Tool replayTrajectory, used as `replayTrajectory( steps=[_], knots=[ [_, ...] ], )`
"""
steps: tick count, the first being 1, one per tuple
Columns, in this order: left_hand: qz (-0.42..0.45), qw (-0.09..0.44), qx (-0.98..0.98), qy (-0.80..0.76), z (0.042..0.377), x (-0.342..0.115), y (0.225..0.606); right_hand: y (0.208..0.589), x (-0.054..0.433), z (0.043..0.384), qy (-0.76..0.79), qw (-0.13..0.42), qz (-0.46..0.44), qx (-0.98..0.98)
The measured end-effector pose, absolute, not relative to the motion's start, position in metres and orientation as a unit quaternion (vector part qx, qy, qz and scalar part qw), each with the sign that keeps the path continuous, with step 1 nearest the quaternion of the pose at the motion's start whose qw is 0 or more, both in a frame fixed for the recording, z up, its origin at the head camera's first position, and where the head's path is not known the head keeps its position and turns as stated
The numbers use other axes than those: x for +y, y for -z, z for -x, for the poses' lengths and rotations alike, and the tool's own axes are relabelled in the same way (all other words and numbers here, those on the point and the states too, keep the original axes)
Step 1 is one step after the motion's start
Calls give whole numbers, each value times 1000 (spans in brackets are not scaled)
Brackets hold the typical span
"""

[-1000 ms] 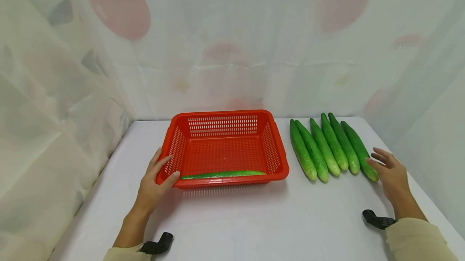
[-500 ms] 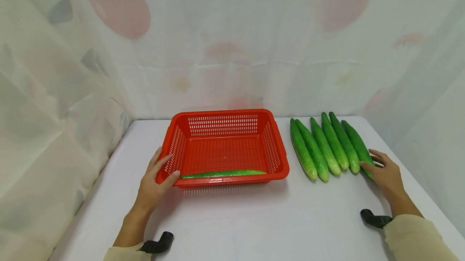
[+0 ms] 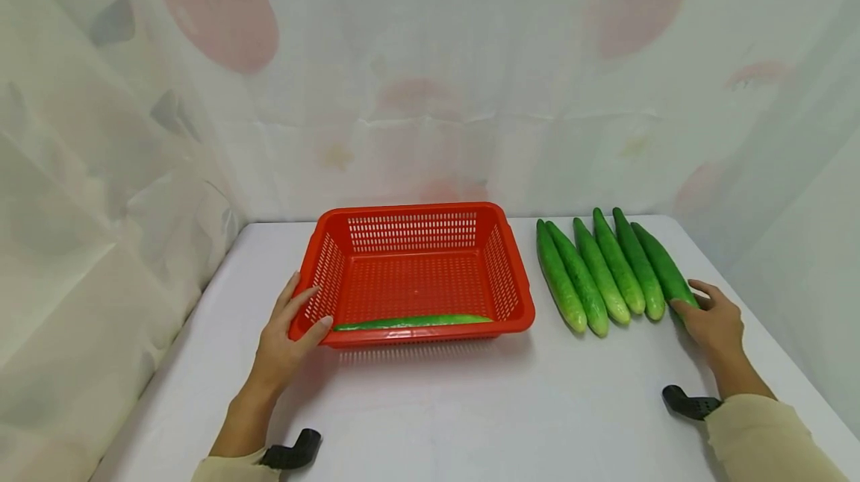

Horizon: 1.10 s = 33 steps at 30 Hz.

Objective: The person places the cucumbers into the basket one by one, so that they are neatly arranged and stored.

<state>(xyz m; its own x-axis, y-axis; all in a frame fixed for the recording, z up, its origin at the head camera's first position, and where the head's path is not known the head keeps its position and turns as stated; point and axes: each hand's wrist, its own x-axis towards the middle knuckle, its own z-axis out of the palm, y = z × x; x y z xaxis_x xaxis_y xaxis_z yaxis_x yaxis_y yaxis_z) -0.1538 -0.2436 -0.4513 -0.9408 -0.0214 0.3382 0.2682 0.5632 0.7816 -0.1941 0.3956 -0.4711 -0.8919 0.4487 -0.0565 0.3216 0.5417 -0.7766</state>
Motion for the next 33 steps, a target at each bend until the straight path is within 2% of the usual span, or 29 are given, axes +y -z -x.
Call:
replayTrajectory(
  steps=[8,20,26,33],
  knots=[
    [71,155,-870,463,154,-243,452,466,399,189,-475,120,285,-824],
    [71,162,-874,453,152,-242,449,458,408,178,-591,137,343,-717],
    [69,159,-874,453,153,-243,449,445,410,173,-699,178,301,-624],
    [70,159,-875,451,154,-244,451,428,409,168,-736,205,253,-593]
  ],
)
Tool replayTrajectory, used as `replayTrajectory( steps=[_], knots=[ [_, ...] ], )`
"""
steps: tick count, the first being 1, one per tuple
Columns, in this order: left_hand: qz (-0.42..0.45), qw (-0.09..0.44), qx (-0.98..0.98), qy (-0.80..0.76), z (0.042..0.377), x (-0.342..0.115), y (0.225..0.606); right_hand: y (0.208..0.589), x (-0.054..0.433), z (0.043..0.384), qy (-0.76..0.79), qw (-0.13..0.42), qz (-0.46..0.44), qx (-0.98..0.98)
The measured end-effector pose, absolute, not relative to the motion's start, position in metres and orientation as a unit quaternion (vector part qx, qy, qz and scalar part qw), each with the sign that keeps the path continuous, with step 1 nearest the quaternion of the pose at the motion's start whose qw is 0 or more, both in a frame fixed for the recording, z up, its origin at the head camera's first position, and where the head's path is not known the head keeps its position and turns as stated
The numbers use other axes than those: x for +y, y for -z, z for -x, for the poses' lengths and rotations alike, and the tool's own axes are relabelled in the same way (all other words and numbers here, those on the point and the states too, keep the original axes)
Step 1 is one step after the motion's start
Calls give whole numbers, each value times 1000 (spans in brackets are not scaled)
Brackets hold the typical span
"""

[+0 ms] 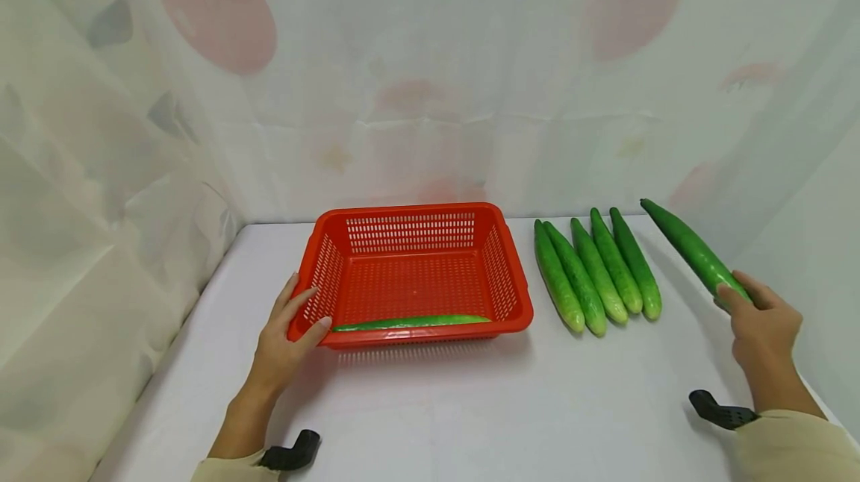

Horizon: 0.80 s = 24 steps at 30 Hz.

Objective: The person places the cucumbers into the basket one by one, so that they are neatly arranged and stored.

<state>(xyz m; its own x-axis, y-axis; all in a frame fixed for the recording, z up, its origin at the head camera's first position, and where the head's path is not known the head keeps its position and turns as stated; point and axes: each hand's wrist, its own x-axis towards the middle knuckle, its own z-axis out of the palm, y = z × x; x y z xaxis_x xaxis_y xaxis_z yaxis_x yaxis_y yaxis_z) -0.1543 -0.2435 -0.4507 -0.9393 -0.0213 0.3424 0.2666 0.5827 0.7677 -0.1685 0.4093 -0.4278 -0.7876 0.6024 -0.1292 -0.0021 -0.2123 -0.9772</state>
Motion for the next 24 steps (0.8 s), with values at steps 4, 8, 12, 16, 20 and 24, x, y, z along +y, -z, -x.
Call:
replayTrajectory(
  steps=[4,8,12,16,20,24],
  knots=[
    [72,162,-874,452,155,-244,451,415,407,166,-766,205,227,-565],
    [74,163,-873,453,154,-244,451,405,403,164,-794,207,192,-538],
    [74,162,-873,455,154,-244,451,399,399,163,-794,220,157,-545],
    [72,160,-874,452,154,-243,450,394,395,161,-796,227,119,-548],
    [71,160,-876,450,153,-243,450,388,392,160,-804,222,68,-548],
    [72,159,-874,453,153,-243,450,383,387,160,-814,208,0,-543]
  ],
)
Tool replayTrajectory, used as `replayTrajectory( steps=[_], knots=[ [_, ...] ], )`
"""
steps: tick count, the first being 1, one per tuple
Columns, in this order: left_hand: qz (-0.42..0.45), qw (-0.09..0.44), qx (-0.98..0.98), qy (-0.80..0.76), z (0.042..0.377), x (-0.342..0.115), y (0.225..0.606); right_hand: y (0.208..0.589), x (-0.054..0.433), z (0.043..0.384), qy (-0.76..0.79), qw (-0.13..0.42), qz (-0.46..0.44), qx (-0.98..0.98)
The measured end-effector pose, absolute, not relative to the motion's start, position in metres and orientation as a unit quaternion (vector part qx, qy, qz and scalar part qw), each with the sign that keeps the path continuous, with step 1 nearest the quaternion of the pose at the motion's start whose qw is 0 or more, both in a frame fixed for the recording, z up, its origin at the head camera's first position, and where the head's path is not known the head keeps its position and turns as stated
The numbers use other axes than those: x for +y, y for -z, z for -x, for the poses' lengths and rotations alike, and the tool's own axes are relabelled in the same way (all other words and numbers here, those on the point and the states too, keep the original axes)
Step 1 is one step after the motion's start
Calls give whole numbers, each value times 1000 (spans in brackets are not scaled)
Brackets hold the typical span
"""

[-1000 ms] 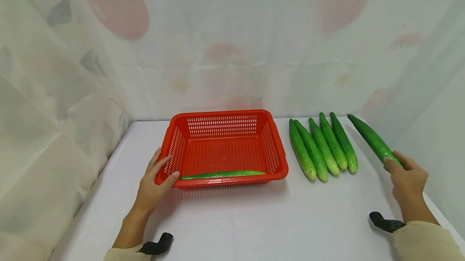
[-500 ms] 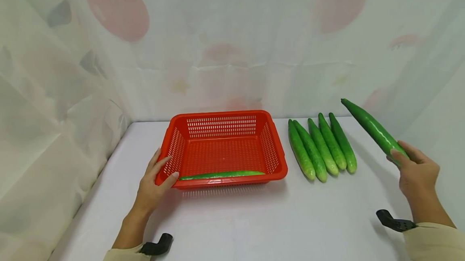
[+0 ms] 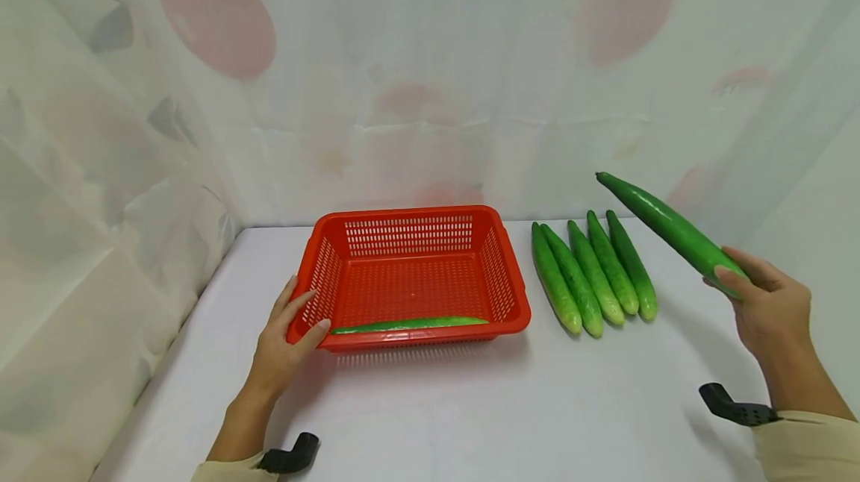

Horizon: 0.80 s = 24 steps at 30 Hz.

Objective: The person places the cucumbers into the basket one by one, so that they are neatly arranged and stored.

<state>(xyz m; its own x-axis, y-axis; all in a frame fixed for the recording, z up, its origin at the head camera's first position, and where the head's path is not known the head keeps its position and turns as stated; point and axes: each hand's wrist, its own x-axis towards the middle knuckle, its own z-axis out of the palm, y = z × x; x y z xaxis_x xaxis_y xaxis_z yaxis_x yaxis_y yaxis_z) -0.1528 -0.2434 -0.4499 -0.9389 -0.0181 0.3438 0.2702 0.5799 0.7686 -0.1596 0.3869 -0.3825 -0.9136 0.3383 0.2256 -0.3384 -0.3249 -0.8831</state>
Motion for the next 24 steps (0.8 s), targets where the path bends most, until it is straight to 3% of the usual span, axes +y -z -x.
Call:
replayTrajectory(
  steps=[10,24],
  knots=[
    [73,157,-872,457,153,-244,451,368,372,160,-828,175,-106,-523],
    [74,162,-873,455,154,-243,451,343,344,165,-841,87,-237,-478]
  ],
)
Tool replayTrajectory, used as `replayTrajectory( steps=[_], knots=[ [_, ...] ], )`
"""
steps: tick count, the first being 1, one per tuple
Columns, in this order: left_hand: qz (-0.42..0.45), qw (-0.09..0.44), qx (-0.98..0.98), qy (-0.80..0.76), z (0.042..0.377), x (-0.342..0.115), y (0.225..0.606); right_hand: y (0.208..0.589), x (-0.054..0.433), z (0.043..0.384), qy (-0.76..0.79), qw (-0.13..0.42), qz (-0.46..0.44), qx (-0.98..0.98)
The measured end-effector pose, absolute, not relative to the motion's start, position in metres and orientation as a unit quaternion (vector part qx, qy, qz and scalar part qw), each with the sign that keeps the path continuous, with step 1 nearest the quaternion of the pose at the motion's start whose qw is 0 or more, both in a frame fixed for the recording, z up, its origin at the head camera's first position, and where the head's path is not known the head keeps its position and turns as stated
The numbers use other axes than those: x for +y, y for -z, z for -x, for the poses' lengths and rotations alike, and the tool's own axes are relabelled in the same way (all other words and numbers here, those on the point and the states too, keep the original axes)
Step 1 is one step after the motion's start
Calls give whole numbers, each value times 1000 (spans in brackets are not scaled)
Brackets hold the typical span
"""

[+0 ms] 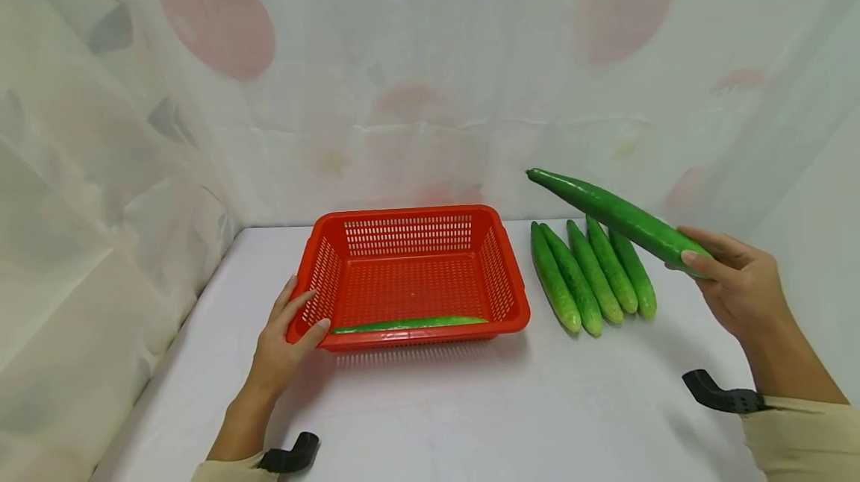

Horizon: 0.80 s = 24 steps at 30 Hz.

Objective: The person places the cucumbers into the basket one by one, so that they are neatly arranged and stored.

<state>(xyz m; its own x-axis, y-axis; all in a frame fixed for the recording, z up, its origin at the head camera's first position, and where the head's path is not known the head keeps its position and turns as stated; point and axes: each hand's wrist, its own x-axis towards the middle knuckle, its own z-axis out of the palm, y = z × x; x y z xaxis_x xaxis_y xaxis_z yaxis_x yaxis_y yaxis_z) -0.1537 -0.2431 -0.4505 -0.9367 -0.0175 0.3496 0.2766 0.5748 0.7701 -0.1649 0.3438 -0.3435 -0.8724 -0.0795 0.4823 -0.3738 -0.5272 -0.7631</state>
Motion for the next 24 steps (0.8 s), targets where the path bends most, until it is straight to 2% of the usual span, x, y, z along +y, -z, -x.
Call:
replayTrajectory(
  steps=[13,24],
  knots=[
    [70,158,-871,460,154,-244,451,329,310,175,-795,45,-294,-529],
    [68,156,-870,462,154,-243,451,324,277,180,-743,59,-262,-613]
  ],
)
